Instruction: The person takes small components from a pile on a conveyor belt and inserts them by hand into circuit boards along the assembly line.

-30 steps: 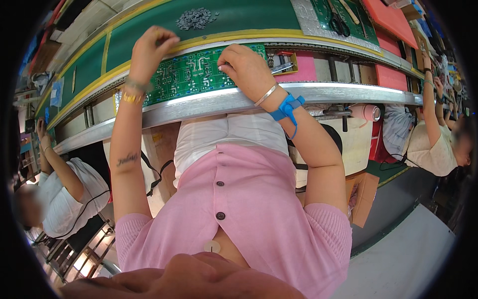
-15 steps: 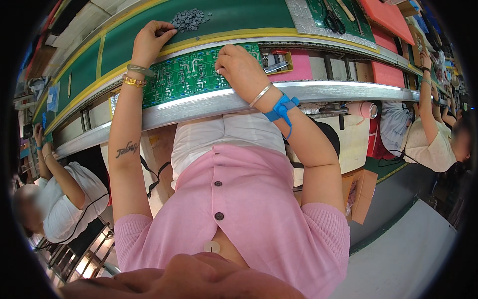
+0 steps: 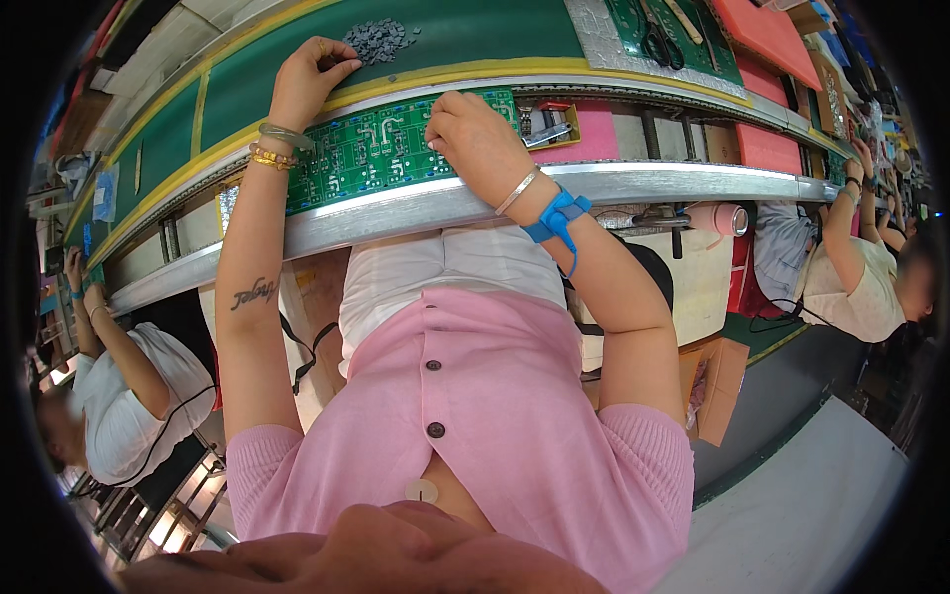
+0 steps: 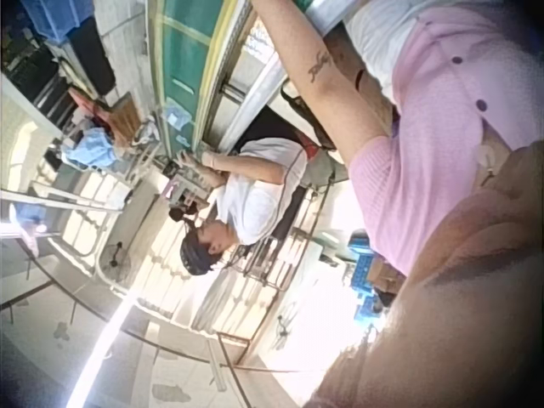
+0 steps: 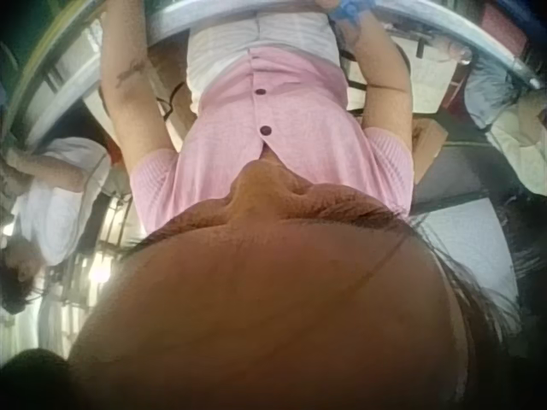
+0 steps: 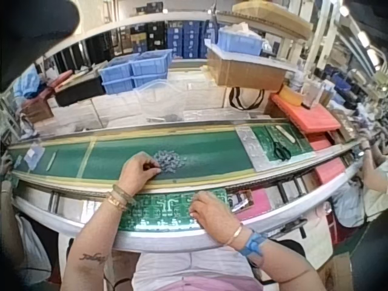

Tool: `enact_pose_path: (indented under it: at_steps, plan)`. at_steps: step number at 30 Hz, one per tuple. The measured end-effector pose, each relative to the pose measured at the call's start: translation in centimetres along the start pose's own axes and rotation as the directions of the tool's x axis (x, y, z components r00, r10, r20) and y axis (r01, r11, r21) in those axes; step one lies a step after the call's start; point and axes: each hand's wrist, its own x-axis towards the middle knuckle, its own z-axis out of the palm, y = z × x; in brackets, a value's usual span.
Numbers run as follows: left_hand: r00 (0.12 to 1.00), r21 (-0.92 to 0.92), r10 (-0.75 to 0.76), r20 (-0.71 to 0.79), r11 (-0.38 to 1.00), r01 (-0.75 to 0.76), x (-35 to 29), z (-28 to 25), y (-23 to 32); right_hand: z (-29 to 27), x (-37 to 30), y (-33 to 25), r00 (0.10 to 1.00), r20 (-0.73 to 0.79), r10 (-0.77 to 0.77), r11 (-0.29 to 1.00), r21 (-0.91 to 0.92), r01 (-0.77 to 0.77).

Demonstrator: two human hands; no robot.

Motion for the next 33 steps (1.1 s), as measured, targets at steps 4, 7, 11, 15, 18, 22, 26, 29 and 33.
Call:
enact_pose_path:
  at_steps: [4,7,11,15,18,22,26,29,33]
  plan:
    - [0.997,-0.136,-0.083,0.004,0.987,0.082,-0.4,-0.6,0.5,0.0,0.0,0.1,1.000,0.007,-0.012,1.000,0.007,0.012]
    - [0.994,-0.201,-0.108,-0.030,0.975,0.100,-0.8,-1.1,0.3,0.1,-0.1,0.2,1.000,0.000,-0.026,1.000,0.008,0.026]
    - [0.993,-0.245,-0.116,-0.029,0.964,0.105,-2.1,-2.2,0.4,0.0,-0.1,0.1,0.999,-0.004,-0.053,0.999,-0.001,0.053]
    - [0.983,-0.343,-0.172,0.059,0.922,0.181,-4.6,-3.6,1.2,-0.1,-0.1,0.5,0.999,0.006,-0.045,0.999,-0.024,0.045]
    - [0.961,-0.455,-0.201,0.188,0.850,0.266,-6.7,-4.4,0.5,-0.3,0.0,0.4,0.996,0.019,-0.087,0.996,-0.020,0.088]
    - [0.943,-0.402,-0.261,0.207,0.856,0.325,-9.6,-5.7,1.5,-0.9,1.8,0.5,0.997,-0.022,-0.071,0.997,-0.018,0.070]
    - [0.926,-0.402,-0.266,0.268,0.842,0.359,-10.6,-5.6,2.0,0.6,5.6,2.0,0.970,-0.150,-0.193,0.978,-0.113,0.178]
    - [0.946,-0.262,-0.230,0.229,0.921,0.287,-10.8,-5.3,2.8,2.0,7.2,2.6,0.963,-0.143,-0.230,0.964,-0.169,0.205]
    - [0.986,-0.064,-0.051,0.161,0.996,0.062,-10.7,-5.2,3.5,2.0,7.1,2.9,0.975,-0.092,-0.201,0.969,-0.162,0.185]
